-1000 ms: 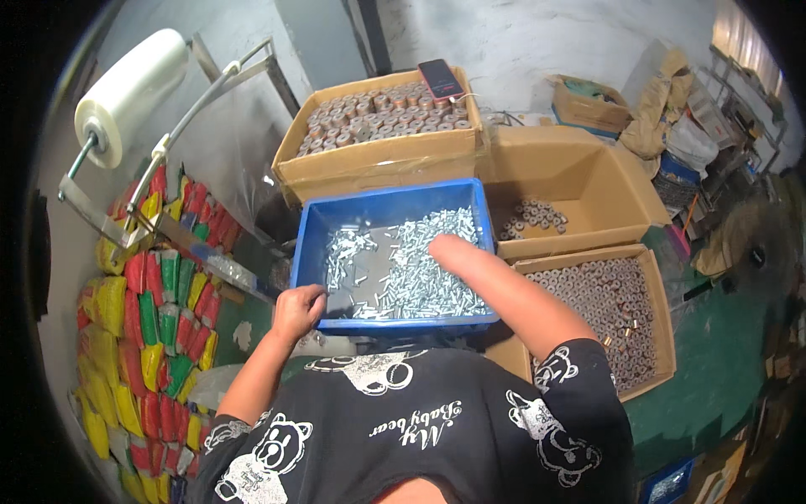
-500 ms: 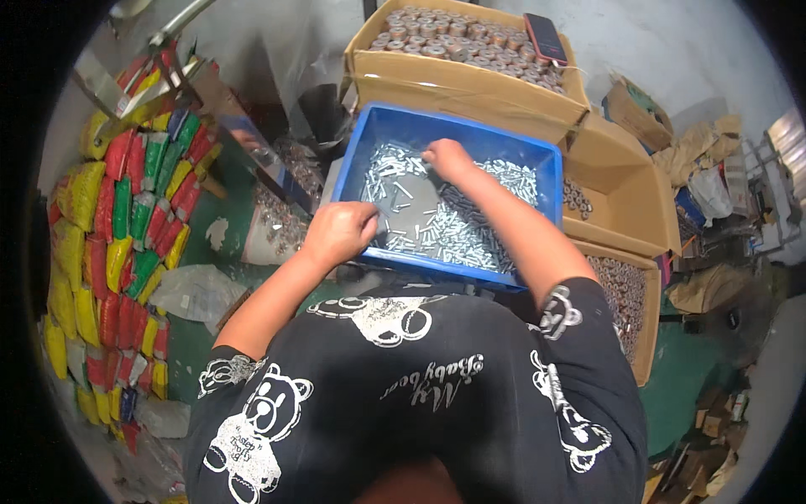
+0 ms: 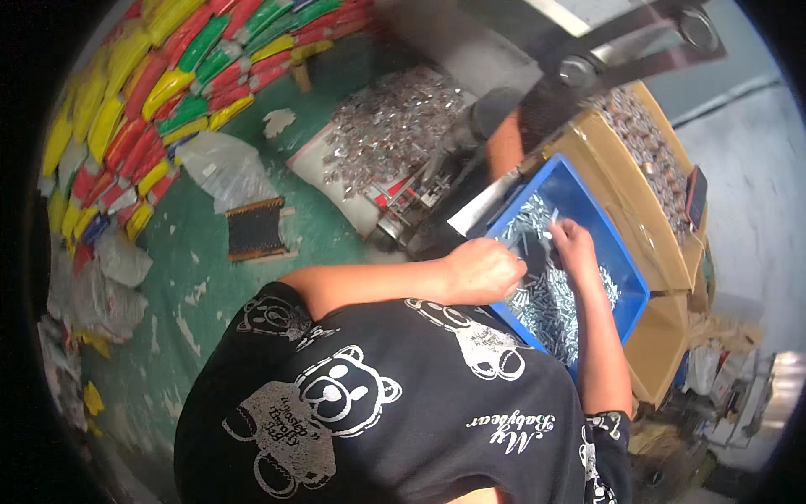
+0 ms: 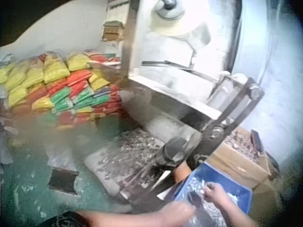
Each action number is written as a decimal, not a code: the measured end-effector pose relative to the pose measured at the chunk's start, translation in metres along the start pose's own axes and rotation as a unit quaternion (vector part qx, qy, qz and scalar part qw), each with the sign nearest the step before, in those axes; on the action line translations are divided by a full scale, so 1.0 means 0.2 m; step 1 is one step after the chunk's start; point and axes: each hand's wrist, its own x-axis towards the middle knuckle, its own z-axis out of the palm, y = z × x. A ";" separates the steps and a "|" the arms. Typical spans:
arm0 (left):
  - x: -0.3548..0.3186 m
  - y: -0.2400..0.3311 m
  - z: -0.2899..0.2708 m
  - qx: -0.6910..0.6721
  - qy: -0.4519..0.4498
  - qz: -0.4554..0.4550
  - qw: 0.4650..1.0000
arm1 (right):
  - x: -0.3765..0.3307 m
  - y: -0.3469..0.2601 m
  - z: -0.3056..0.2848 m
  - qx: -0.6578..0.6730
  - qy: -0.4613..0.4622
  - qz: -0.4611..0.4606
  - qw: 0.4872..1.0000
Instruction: The person packs metal hardware by transferring cylindrical metal parts from cardboard boxes into another box and sorting through bolts and Allen keys in a blue plastic tray.
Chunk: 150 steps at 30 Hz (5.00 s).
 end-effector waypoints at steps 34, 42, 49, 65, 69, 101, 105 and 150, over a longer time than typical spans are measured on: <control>0.06 0.12 0.05 0.074 -0.049 -0.040 0.995 | -2.14 2.08 -0.48 -0.147 0.544 0.345 0.750; 0.06 0.13 0.04 0.080 -0.040 -0.067 0.994 | -1.89 2.14 -0.41 -0.128 0.569 0.331 0.742; 0.10 0.14 0.03 0.099 -0.078 -0.074 0.989 | -2.07 2.18 -0.59 0.400 0.524 0.182 0.729; 0.14 0.19 -0.01 0.160 -0.098 -0.067 0.980 | 0.42 2.28 -1.11 -0.352 0.200 0.119 0.906; 0.19 0.21 -0.01 0.147 -0.107 -0.074 0.981 | 0.38 2.50 -1.06 -0.223 0.168 0.145 0.949; 0.12 0.12 -0.04 0.070 -0.039 0.002 0.997 | 0.16 -0.22 -1.23 -0.283 0.182 -0.295 0.894; 0.11 0.13 -0.05 0.056 -0.034 0.010 0.998 | 0.53 -0.14 -1.08 -0.410 0.145 -0.213 0.875; 0.03 0.16 0.02 0.123 -0.001 -0.065 0.990 | -0.38 0.87 -0.51 -0.392 0.025 -0.187 0.900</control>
